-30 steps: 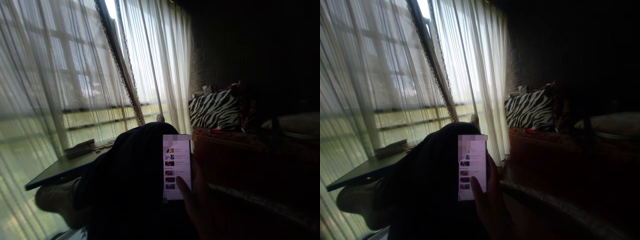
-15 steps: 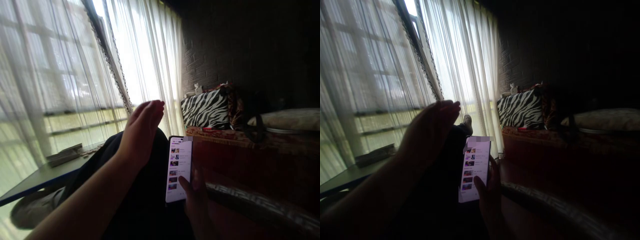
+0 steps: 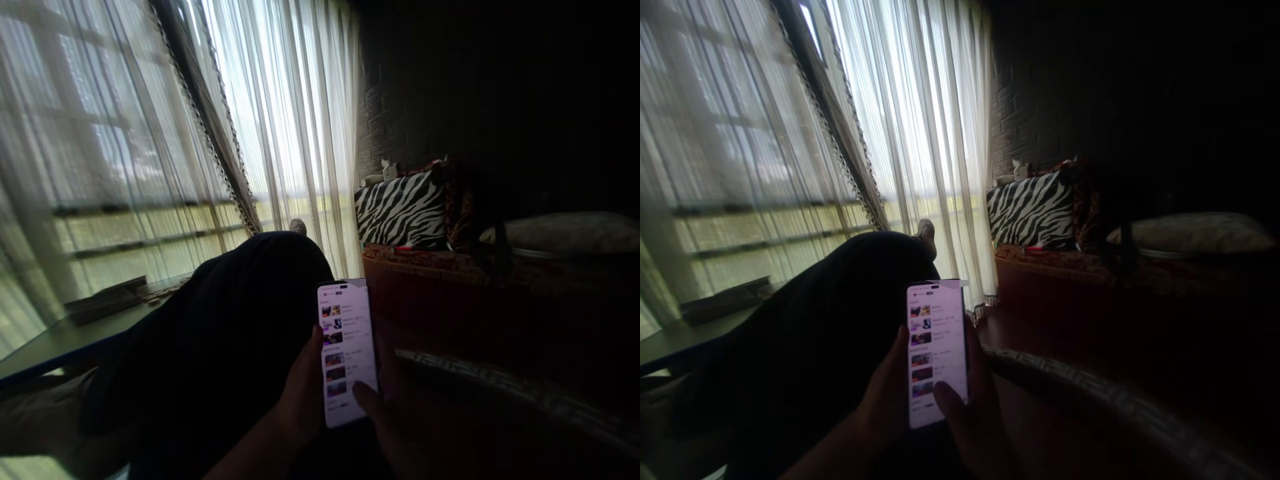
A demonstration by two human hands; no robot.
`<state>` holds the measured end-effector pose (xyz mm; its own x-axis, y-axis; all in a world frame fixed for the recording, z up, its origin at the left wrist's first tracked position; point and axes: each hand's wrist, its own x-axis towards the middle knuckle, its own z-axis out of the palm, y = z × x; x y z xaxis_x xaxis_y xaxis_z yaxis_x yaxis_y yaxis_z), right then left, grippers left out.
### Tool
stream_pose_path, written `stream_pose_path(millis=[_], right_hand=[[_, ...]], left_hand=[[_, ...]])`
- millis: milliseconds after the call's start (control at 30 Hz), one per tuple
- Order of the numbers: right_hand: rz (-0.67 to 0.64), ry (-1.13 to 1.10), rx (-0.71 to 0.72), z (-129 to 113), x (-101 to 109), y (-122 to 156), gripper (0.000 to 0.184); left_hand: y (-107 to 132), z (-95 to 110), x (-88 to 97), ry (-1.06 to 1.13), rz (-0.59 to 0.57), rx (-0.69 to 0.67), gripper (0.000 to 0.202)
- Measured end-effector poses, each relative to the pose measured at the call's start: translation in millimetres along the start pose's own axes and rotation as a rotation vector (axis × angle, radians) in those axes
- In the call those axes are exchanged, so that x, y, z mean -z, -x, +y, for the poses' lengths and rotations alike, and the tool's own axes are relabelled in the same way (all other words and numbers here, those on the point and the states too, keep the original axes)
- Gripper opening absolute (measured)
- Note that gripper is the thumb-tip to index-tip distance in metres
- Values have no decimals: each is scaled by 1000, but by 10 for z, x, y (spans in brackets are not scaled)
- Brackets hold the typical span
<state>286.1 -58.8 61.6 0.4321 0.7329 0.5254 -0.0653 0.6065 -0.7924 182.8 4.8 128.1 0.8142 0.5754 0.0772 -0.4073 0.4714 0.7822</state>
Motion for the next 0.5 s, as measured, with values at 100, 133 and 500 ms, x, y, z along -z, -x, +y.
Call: stream_pose_path(millis=[100,133,500], right_hand=[[-131,-86,-4,3,12,33,82],[-164,-112,0,9,14,48,83],[-285,-24,-86,62,38,180,100]], left_hand=[[-4,8,41,66,-113,80,55],[9,11,60,72,-139,90,54],[235,49,176,55,-241,112,49]])
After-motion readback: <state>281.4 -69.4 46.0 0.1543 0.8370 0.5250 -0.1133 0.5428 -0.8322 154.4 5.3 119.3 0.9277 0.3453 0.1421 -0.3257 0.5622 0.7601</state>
